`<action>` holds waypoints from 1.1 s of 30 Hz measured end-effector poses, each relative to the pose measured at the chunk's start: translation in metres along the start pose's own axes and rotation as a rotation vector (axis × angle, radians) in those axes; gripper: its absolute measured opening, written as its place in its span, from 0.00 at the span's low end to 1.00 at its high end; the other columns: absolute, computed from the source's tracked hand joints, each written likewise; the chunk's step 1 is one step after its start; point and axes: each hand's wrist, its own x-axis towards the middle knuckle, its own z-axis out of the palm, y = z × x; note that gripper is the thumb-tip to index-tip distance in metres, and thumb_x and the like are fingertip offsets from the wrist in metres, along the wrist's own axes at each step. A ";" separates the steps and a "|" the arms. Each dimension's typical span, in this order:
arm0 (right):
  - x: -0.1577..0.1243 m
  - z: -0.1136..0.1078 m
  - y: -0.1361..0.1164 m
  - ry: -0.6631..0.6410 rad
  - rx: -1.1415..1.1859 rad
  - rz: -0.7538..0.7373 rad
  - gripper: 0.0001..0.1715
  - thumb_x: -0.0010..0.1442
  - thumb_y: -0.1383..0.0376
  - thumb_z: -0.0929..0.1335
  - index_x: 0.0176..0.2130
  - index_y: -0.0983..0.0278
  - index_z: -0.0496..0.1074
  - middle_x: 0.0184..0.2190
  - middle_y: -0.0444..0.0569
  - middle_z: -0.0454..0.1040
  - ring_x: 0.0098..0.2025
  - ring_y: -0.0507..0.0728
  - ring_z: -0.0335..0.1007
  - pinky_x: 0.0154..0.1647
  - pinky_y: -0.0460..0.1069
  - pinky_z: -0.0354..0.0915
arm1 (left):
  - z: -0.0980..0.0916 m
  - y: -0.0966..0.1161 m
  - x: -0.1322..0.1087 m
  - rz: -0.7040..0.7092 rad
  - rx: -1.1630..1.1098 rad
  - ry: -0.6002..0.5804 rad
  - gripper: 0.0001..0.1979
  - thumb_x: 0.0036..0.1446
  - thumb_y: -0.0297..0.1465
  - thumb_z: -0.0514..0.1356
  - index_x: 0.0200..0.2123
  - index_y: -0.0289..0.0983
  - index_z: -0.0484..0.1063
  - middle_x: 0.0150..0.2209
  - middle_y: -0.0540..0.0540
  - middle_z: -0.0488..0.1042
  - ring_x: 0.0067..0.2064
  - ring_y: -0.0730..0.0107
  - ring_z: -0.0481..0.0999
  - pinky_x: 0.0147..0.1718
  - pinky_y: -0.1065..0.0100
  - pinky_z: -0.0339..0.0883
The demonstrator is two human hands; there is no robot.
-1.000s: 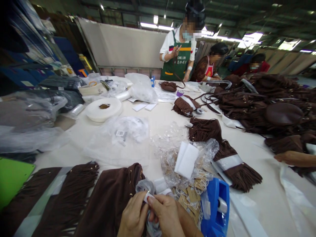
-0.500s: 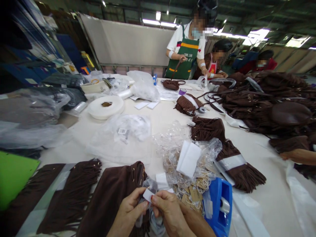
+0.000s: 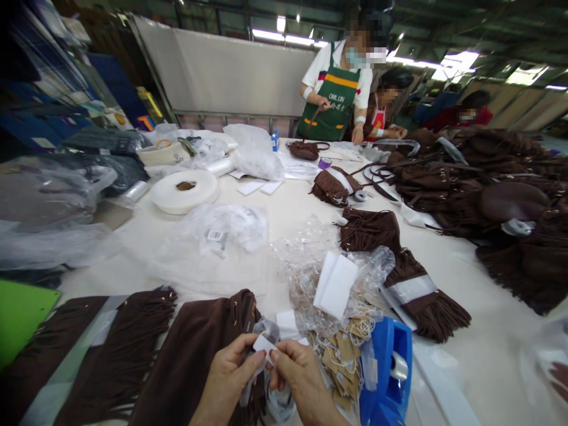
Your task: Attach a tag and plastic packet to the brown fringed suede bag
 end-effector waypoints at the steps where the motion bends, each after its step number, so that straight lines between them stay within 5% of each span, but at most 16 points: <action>1: 0.000 0.000 0.000 0.006 0.013 0.017 0.21 0.49 0.50 0.68 0.24 0.66 0.69 0.14 0.42 0.67 0.18 0.48 0.57 0.23 0.45 0.52 | 0.000 0.000 0.000 0.015 0.022 0.012 0.13 0.47 0.38 0.59 0.32 0.34 0.72 0.23 0.50 0.71 0.26 0.71 0.67 0.27 0.72 0.61; 11: -0.001 -0.003 0.008 0.010 0.095 0.068 0.20 0.47 0.51 0.68 0.22 0.66 0.66 0.12 0.41 0.66 0.15 0.47 0.56 0.20 0.43 0.52 | 0.002 0.000 -0.005 0.273 0.374 0.020 0.06 0.53 0.29 0.55 0.32 0.37 0.71 0.30 0.49 0.73 0.34 0.69 0.72 0.34 0.72 0.65; 18: 0.005 0.001 0.021 0.119 -0.025 0.107 0.13 0.46 0.59 0.65 0.18 0.63 0.61 0.08 0.38 0.60 0.12 0.47 0.51 0.16 0.43 0.47 | 0.005 -0.039 -0.003 1.011 1.000 0.195 0.13 0.57 0.23 0.49 0.45 0.31 0.66 0.38 0.39 0.75 0.39 0.62 0.75 0.39 0.63 0.68; 20: 0.006 0.003 0.023 0.146 -0.012 0.132 0.12 0.44 0.60 0.64 0.17 0.63 0.60 0.08 0.37 0.59 0.11 0.46 0.50 0.15 0.43 0.45 | 0.005 -0.045 -0.003 1.128 1.089 0.223 0.15 0.58 0.21 0.46 0.46 0.28 0.65 0.37 0.38 0.75 0.40 0.62 0.75 0.40 0.62 0.67; 24: -0.001 0.004 0.008 0.112 0.050 0.165 0.07 0.41 0.63 0.63 0.19 0.65 0.63 0.11 0.40 0.64 0.14 0.47 0.57 0.17 0.42 0.50 | 0.001 -0.047 -0.004 1.172 1.108 0.223 0.15 0.58 0.20 0.45 0.44 0.27 0.66 0.37 0.37 0.75 0.41 0.62 0.75 0.43 0.61 0.63; 29: -0.014 -0.006 -0.019 -0.201 0.252 0.130 0.12 0.35 0.70 0.66 0.25 0.71 0.72 0.21 0.50 0.74 0.23 0.50 0.68 0.27 0.44 0.61 | -0.004 -0.038 -0.004 1.153 1.132 0.219 0.14 0.60 0.22 0.45 0.44 0.28 0.67 0.37 0.38 0.75 0.41 0.64 0.75 0.43 0.63 0.63; 33: -0.012 -0.013 -0.007 -0.190 0.275 0.121 0.14 0.41 0.63 0.72 0.28 0.70 0.73 0.21 0.51 0.75 0.23 0.51 0.70 0.26 0.44 0.62 | -0.003 -0.025 -0.005 1.146 1.056 0.238 0.13 0.60 0.22 0.45 0.42 0.29 0.67 0.35 0.40 0.76 0.39 0.67 0.75 0.41 0.66 0.64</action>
